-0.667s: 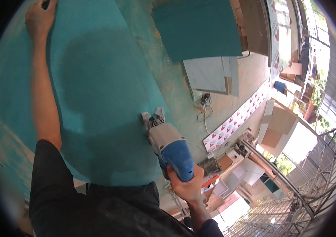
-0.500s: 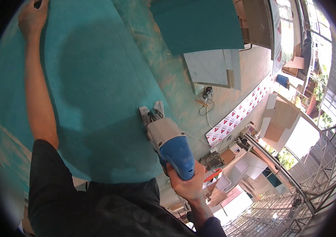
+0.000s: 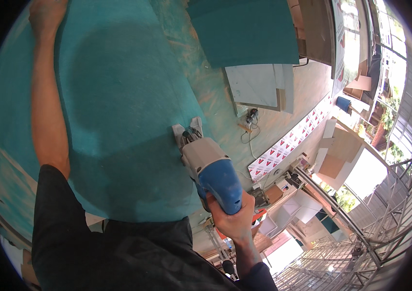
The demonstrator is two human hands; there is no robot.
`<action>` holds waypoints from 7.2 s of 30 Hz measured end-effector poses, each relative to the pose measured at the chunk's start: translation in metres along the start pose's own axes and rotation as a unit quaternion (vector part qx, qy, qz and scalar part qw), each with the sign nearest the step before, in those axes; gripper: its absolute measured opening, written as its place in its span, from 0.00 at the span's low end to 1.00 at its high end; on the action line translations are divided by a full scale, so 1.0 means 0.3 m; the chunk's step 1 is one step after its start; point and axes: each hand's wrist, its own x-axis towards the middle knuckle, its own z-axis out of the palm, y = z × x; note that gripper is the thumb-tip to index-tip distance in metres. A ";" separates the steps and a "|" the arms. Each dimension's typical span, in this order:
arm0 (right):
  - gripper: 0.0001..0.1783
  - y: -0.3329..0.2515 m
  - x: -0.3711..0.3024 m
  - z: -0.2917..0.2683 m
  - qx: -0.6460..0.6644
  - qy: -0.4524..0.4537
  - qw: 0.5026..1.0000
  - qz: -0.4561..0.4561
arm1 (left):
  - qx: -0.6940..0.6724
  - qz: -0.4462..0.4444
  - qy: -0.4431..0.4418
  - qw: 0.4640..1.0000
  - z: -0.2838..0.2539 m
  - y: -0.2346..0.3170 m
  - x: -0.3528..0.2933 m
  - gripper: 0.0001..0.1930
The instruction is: The person uses a jigsaw to cut along a curved line on a green wood panel, then picks up and moves another square wood panel.
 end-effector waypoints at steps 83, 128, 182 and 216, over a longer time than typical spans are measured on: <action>0.07 -0.178 0.164 0.012 -0.039 -0.025 0.999 -0.027 | -0.011 -0.059 -0.020 0.998 -0.054 0.001 0.040 0.13; 0.08 -0.301 0.242 0.047 -0.049 -0.027 0.997 -0.052 | 0.050 0.056 -0.005 0.997 0.082 -0.282 0.063 0.21; 0.05 -0.436 0.308 0.089 -0.074 -0.019 0.995 -0.063 | -0.042 -0.085 -0.006 0.995 -0.043 -0.100 0.088 0.13; 0.06 -0.181 0.079 0.133 -0.004 -0.007 0.998 -0.063 | -0.042 0.069 0.023 0.996 -0.007 -0.145 -0.119 0.15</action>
